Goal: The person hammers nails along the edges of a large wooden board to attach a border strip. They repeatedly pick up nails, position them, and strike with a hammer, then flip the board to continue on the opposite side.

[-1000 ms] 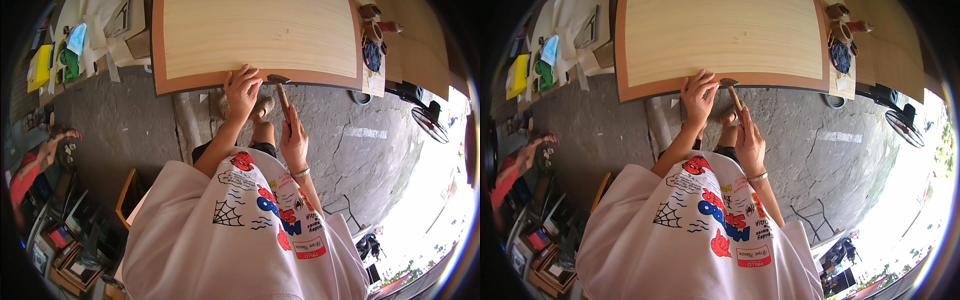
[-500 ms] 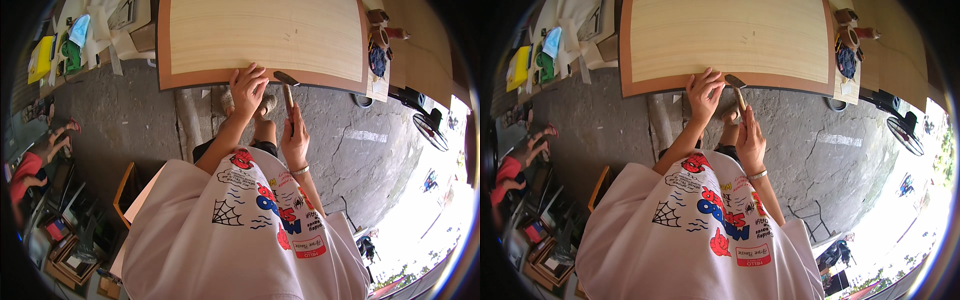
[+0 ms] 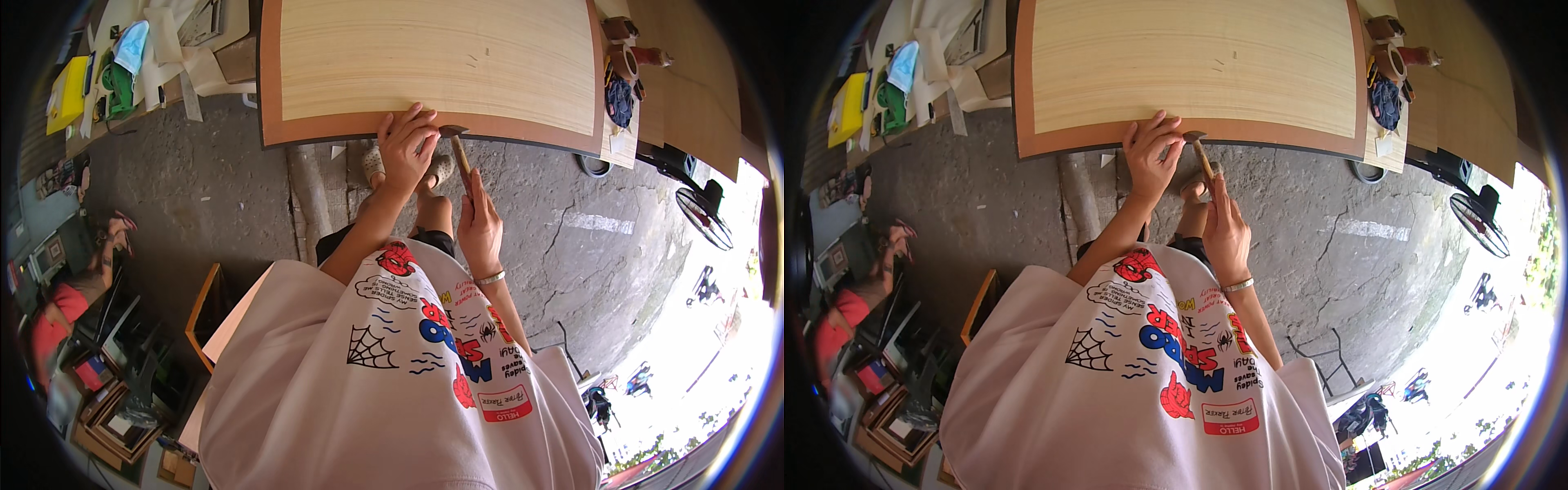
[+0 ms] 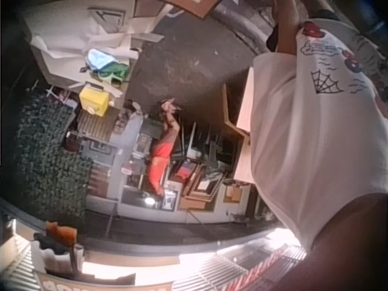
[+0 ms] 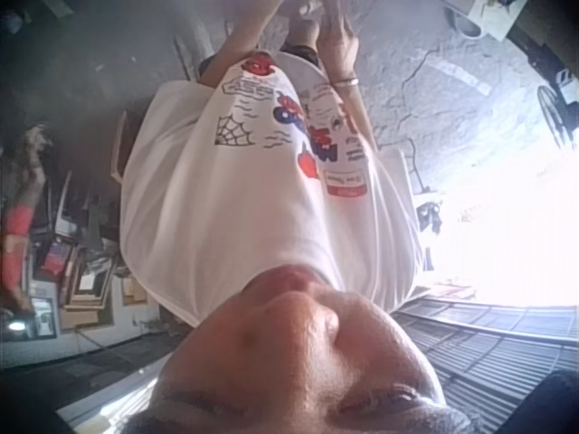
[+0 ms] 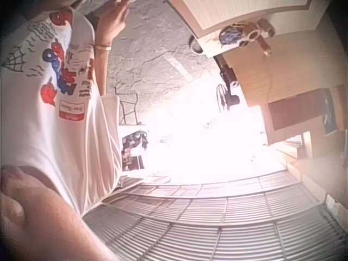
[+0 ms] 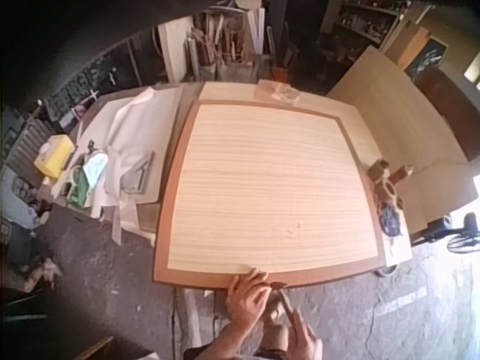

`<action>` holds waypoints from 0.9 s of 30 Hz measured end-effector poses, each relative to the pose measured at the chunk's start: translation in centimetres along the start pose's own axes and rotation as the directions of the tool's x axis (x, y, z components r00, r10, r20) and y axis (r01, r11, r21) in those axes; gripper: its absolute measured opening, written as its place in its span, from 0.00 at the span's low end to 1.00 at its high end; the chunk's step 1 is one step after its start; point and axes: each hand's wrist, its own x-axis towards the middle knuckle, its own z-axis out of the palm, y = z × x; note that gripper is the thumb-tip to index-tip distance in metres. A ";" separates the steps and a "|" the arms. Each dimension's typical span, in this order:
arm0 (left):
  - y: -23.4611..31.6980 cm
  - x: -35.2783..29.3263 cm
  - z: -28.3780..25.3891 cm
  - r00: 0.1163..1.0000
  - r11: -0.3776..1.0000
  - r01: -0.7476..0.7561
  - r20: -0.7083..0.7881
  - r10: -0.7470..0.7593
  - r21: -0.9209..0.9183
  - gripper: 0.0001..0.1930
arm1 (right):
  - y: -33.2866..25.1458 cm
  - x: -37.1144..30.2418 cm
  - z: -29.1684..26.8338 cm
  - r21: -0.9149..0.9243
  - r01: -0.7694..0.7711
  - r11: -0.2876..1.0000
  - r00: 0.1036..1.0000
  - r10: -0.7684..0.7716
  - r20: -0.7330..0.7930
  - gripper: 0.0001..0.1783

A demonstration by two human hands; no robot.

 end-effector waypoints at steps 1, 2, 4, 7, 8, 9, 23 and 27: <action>0.0 0.0 0.0 1.000 1.000 0.009 0.019 -0.009 0.013 0.06 | 0.0 0.0 -0.1 -0.011 -0.012 1.000 1.000 0.012 0.025 0.30; 0.0 0.0 0.0 1.000 1.000 0.005 0.015 -0.005 0.015 0.06 | 0.0 0.0 -0.1 -0.009 -0.015 1.000 1.000 0.015 0.008 0.30; 0.1 0.0 -0.1 1.000 1.000 0.004 0.014 -0.004 0.021 0.06 | 0.0 -0.1 -0.1 0.006 0.007 1.000 0.997 -0.007 -0.077 0.31; 0.1 -0.1 -0.2 1.000 1.000 0.012 0.027 -0.012 0.020 0.06 | -0.1 -0.1 0.2 0.010 0.138 0.990 0.976 -0.134 -0.173 0.30; 0.1 -0.1 -0.2 0.999 1.000 0.022 0.034 -0.022 0.017 0.06 | -0.1 -0.2 0.2 0.014 0.061 0.998 0.994 -0.059 -0.087 0.30; 0.1 -0.1 -0.2 0.999 0.999 0.033 0.026 -0.033 0.008 0.06 | -0.2 -0.2 0.2 0.010 -0.022 1.000 1.000 0.022 0.021 0.30; -2.1 -1.8 -3.3 0.968 0.921 -0.196 0.215 0.127 0.336 0.26 | -0.8 -0.4 0.4 0.062 -0.028 0.998 0.999 0.030 -0.039 0.29; -2.3 -1.9 -2.8 0.976 0.930 -0.170 0.186 0.113 0.325 0.25 | -0.6 -0.2 0.5 0.142 -0.043 0.989 0.997 0.051 -0.056 0.31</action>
